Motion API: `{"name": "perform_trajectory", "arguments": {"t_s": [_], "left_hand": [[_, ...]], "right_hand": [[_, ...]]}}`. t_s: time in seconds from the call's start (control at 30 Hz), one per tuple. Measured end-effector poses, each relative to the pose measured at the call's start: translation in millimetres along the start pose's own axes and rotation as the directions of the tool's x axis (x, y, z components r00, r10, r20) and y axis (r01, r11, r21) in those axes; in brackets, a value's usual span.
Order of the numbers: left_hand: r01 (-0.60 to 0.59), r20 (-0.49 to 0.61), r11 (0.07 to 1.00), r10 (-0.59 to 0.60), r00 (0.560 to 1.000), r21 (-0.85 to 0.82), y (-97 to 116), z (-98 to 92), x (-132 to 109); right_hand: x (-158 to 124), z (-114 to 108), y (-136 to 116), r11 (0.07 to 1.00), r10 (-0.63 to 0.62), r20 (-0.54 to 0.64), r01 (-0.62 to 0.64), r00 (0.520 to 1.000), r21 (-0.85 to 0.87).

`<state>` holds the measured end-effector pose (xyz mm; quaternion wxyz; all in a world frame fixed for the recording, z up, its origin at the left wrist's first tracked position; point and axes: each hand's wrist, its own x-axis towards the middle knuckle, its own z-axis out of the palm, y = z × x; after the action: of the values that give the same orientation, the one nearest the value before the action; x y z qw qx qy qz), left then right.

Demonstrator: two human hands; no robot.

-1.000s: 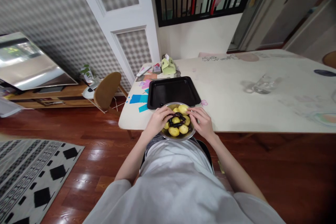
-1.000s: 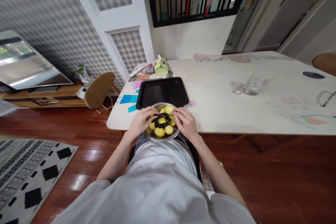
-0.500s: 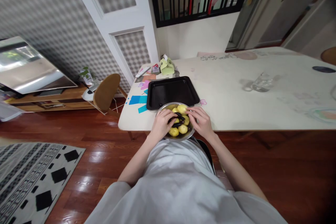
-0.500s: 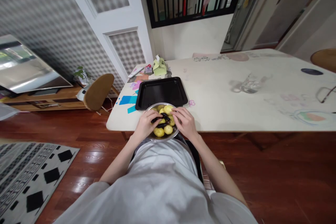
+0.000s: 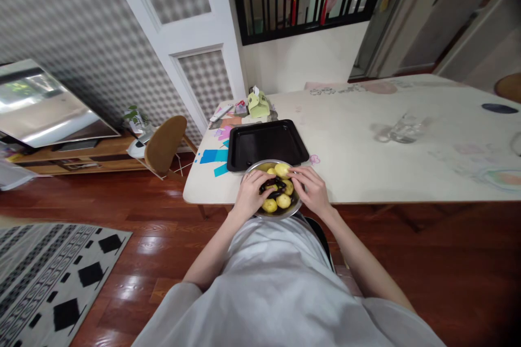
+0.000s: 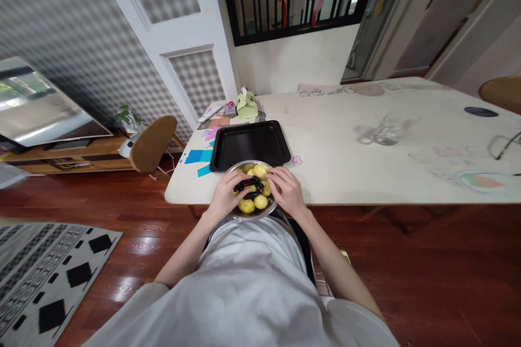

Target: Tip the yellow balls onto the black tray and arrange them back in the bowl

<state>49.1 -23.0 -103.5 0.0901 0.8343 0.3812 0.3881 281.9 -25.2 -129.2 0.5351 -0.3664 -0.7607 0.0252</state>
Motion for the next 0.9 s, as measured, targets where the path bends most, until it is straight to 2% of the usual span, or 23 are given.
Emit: {"name": "perform_trajectory", "arguments": {"t_s": [0.17,0.3,0.43,0.57,0.8,0.9], "left_hand": [[0.065,-0.08,0.998,-0.064,0.995,0.004,-3.9,-24.6,8.1],[0.154,-0.11,0.981,-0.141,0.984,0.121,-34.2,-39.2,11.5],[0.194,0.006,0.955,-0.2,0.98,0.222,-76.1,-38.2,14.0],[0.113,0.182,0.957,-0.165,0.969,0.268,-105.2,-32.8,25.9],[0.023,0.348,0.971,-0.108,0.931,0.238,-127.7,-30.7,60.2],[0.019,0.375,0.973,-0.108,0.921,0.232,-130.1,-29.3,66.5]], "right_hand": [[0.1,0.2,-1.0,1.0,0.013,-0.005,-0.013,1.0,0.006],[0.2,0.5,-2.3,1.0,0.016,-0.011,-0.016,1.0,0.005],[0.1,1.0,-2.8,1.0,-0.011,-0.019,0.011,1.0,-0.003],[0.2,1.1,-3.3,1.0,-0.007,-0.019,0.007,1.0,-0.009],[1.7,-0.8,-2.5,1.0,-0.008,-0.025,0.008,1.0,-0.013],[1.9,-1.5,-2.2,0.999,-0.023,-0.024,0.022,0.999,-0.026]]}}
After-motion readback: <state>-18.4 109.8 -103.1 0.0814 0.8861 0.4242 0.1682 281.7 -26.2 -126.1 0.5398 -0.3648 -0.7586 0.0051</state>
